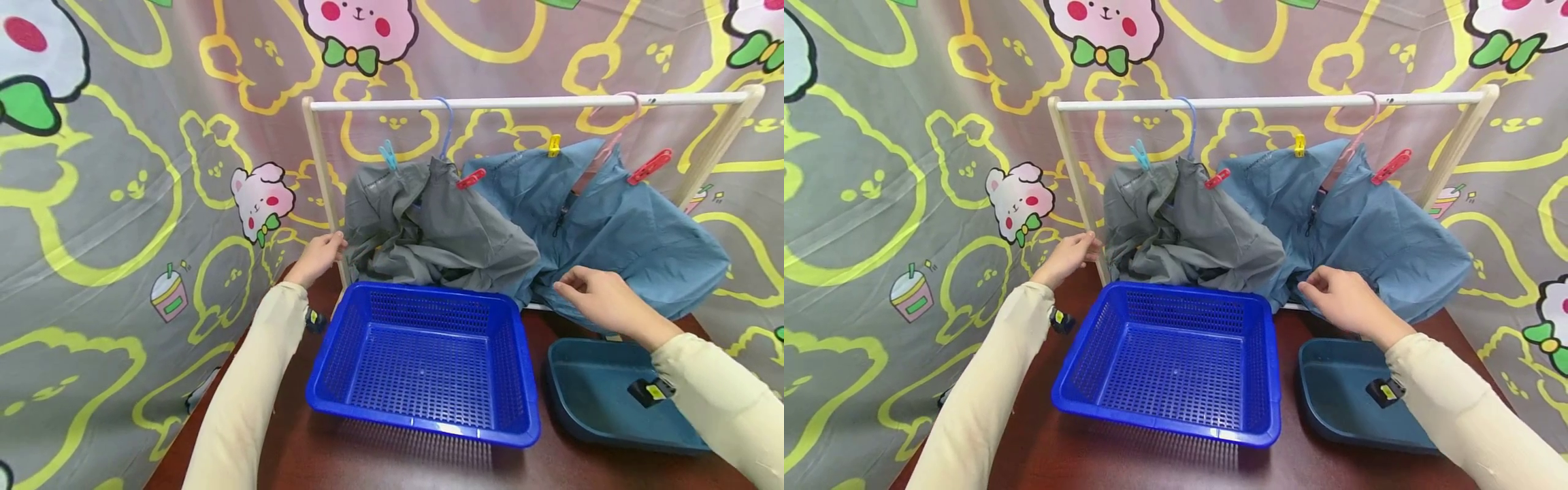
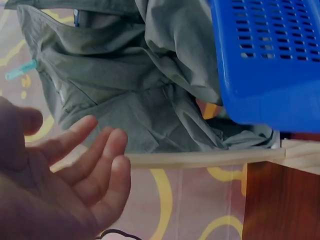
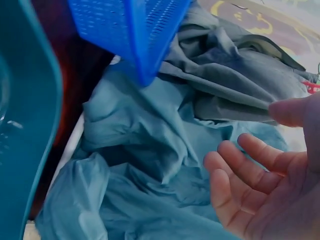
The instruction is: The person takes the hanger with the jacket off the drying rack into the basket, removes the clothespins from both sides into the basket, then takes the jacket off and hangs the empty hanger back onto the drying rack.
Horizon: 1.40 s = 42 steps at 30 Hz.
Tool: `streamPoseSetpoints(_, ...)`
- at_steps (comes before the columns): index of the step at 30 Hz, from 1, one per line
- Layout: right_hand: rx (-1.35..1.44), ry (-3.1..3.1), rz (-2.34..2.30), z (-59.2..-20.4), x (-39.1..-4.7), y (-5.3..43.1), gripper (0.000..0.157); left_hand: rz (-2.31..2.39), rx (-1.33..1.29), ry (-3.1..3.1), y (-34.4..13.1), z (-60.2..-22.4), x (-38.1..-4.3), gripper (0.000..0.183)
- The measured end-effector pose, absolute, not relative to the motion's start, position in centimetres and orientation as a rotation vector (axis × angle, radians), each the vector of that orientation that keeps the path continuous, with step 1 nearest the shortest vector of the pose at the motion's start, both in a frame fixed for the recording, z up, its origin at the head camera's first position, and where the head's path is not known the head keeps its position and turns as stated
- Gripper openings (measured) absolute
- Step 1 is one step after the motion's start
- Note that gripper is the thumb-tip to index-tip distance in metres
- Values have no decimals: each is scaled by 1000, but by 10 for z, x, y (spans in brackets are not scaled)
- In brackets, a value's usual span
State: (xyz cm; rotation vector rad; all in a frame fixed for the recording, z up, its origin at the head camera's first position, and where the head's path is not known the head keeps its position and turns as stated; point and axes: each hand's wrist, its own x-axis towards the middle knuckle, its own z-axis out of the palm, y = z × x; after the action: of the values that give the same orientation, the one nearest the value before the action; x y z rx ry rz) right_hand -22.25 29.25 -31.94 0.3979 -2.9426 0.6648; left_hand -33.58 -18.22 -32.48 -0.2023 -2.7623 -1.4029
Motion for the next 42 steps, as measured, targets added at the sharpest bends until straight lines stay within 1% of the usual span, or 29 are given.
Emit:
streamPoseSetpoints(6,341,-2950,708,-310,-230,283,47,-1262,15,-2701,-187,-325,-344,51)
streamPoseSetpoints(10,313,-2951,766,-302,-237,280,51,-1352,122,-2579,-185,-327,-355,54)
streamPoseSetpoints(13,311,-2941,800,-297,-244,278,52,-1561,110,-2480,-186,-331,-367,55)
streamPoseSetpoints(15,310,-2935,831,-294,-248,275,53,-1705,50,-2368,-195,-350,-394,57)
streamPoseSetpoints(17,300,-2928,848,-293,-252,274,55,-1843,14,-2294,-199,-359,-408,56)
streamPoseSetpoints(20,287,-2922,891,-292,-258,272,59,-1924,9,-2202,-198,-361,-419,52)
streamPoseSetpoints(22,280,-2916,920,-291,-262,271,60,-1960,50,-2216,-188,-340,-401,48)
streamPoseSetpoints(24,286,-2906,961,-290,-265,270,61,-1967,46,-2191,-182,-327,-390,46)
streamPoseSetpoints(26,293,-2889,1009,-288,-267,268,62,-1997,20,-2180,-179,-319,-387,46)
streamPoseSetpoints(30,319,-2846,1105,-283,-270,265,62,-1996,-63,-2150,-178,-321,-401,46)
streamPoseSetpoints(31,324,-2841,1121,-282,-271,264,62,-2007,-103,-2123,-181,-330,-413,46)
streamPoseSetpoints(34,345,-2831,1135,-283,-274,262,61,-2013,-94,-2123,-181,-336,-421,47)
streamPoseSetpoints(37,373,-2816,1125,-284,-279,258,58,-2045,-86,-2112,-180,-335,-417,48)
streamPoseSetpoints(38,379,-2812,1120,-284,-281,256,58,-2036,-54,-2142,-177,-327,-406,48)
streamPoseSetpoints(42,378,-2808,1122,-284,-286,248,56,-2107,-58,-2116,-178,-317,-388,46)
